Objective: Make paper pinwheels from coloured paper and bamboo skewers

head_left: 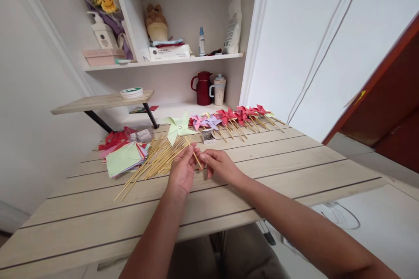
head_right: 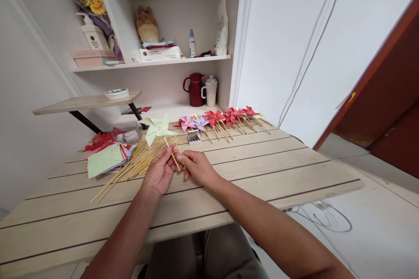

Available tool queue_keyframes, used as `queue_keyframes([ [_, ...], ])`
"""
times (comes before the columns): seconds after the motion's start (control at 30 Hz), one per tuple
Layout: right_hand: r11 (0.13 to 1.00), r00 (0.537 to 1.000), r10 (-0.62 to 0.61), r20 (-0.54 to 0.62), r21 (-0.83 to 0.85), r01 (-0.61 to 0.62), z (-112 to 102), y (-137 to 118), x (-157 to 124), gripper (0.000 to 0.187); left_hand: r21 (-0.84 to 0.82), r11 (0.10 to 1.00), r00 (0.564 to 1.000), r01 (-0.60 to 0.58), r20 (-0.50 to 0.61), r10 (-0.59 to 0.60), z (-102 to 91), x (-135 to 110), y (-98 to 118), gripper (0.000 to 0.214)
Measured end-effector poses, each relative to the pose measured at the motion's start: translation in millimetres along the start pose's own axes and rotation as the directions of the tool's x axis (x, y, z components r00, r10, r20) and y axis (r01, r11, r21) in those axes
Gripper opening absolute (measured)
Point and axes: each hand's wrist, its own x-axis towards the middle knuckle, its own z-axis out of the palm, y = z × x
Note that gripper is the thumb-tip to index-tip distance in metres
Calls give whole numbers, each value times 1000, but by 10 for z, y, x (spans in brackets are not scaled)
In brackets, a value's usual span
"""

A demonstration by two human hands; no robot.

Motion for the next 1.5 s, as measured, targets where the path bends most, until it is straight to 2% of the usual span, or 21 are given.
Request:
queue_keyframes([
  [0.2, 998, 994, 44, -102, -34, -47, 19, -32, -15, 22, -25, 999, 999, -22, 22, 23, 25, -9, -2, 26],
  [0.47, 999, 989, 39, -143, -16, -42, 13, -59, -8, 18, -4, 999, 999, -35, 10, 35, 12, -8, 6, 27],
  [0.77, 998, 985, 20, -171, -57, -30, -79, -53, 61, 11, 215, 955, 979, -204, 50, 198, 11, -17, -17, 45],
  [0.93, 1000, 950, -23, -310, 7, 27, -330, -111, 138, 21, 375, 886, 962, -273, 94, 256, 19, -49, -54, 48],
  [1.03, 999, 920, -44, -389, -5, 46, -561, -142, 212, 26, 444, 852, 961, -276, 144, 237, 34, -79, -64, 46],
  [1.1, 995, 896, -89, -435, -84, 58, -766, -153, 274, 26, 497, 821, 959, -279, 180, 218, 51, -101, -65, 45],
  [1.17, 955, 854, -175, -490, -297, 25, -1029, -160, 325, 22, 548, 781, 953, -299, 216, 213, 65, -120, -69, 41],
  [1.23, 792, 792, -234, -565, -583, -182, -1346, -170, 343, 20, 601, 720, 936, -347, 271, 225, 64, -133, -87, 35],
  [1.3, 715, 737, -233, -634, -626, -313, -1690, -187, 310, 21, 680, 581, 891, -447, 393, 226, 47, -142, -129, 27],
  [1.37, 633, 668, -237, -706, -634, -444, -2020, -203, 227, 25, 741, 329, 806, -586, 576, 138, 24, -151, -190, 22],
  [1.4, 586, 629, -242, -739, -628, -512, -2169, -206, 171, 27, 737, 184, 755, -651, 654, 50, 14, -156, -223, 21],
  [1.47, 489, 583, -238, -777, -614, -619, -2420, -193, 47, 28, 679, -42, 678, -733, 724, -127, 1, -167, -284, 21],
  [1.5, 444, 568, -229, -791, -604, -662, -2518, -174, -13, 29, 651, -109, 659, -751, 731, -179, -1, -172, -308, 21],
])
